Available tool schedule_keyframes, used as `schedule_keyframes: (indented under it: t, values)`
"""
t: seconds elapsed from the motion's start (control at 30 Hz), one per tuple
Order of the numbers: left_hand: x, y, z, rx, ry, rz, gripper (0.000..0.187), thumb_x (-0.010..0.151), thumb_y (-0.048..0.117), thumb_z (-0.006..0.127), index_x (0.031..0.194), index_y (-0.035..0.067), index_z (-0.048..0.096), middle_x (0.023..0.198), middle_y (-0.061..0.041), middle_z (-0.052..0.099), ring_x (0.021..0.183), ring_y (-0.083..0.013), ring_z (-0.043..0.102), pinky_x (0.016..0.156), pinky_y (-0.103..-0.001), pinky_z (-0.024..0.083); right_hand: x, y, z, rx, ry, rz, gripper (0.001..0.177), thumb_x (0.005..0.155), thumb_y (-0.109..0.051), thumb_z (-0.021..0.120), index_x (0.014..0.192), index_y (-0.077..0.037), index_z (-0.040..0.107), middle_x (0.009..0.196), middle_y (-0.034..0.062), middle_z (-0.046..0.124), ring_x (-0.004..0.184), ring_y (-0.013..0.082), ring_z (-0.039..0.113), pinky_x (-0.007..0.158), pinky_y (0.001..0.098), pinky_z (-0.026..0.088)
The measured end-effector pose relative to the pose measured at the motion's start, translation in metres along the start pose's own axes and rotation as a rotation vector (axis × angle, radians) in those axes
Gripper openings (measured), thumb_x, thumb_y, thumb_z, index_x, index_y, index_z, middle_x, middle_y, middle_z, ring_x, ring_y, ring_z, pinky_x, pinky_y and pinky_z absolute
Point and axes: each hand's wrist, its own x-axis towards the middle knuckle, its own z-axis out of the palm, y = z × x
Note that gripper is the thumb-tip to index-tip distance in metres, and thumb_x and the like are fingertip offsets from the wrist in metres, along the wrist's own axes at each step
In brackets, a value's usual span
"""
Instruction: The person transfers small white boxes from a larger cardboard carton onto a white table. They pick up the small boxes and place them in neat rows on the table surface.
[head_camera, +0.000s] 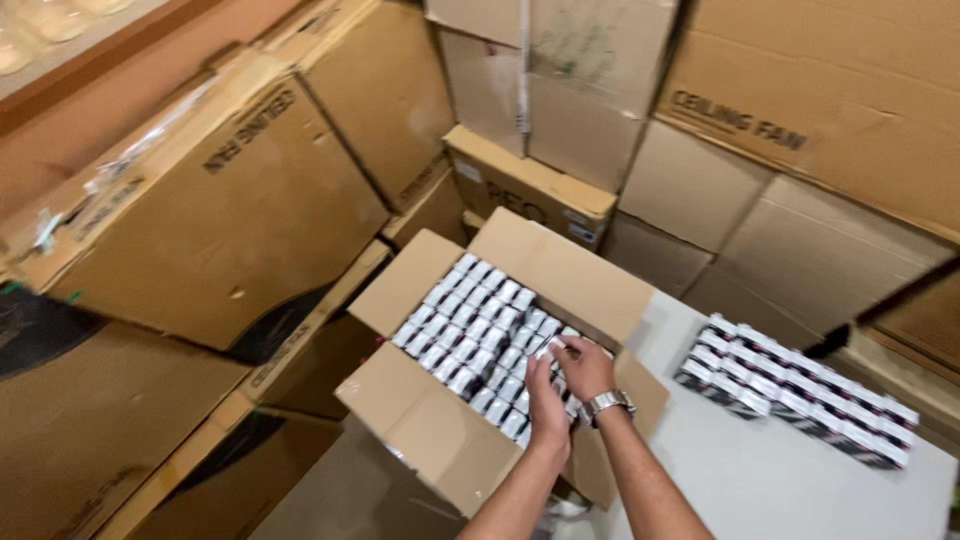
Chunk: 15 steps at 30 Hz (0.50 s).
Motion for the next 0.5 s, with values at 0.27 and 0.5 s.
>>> schedule_keyframes:
  t: [0.27, 0.5]
  values:
    - [0.001, 0.063, -0.073, -0.188, 0.215, -0.173, 0.062, 0.097, 0.047, 0.048, 0.144, 0.007, 0.054, 0.136, -0.011, 0.062, 0.123, -0.0181, 0.06, 0.104, -0.028, 0.046, -0.025, -0.036, 0.097, -0.092, -0.267, 0.223, 0.042, 0.082, -0.05, 0.073, 0.113, -0.023, 0.081, 0.117, 0.0004, 0.079, 0.107, 0.0188, 0.074, 0.091, 0.0342, 0.055]
    - [-0.026, 0.093, -0.098, -0.073, 0.098, -0.17, 0.077, 0.102, 0.051, 0.038, 0.161, 0.005, 0.02, 0.166, -0.024, 0.029, 0.156, -0.026, 0.032, 0.126, -0.037, 0.031, -0.056, -0.092, 0.099, 0.01, -0.328, 0.42, 0.03, 0.087, -0.031, 0.08, 0.113, -0.016, 0.08, 0.122, 0.0012, 0.077, 0.09, 0.0147, 0.076, 0.082, 0.0324, 0.062]
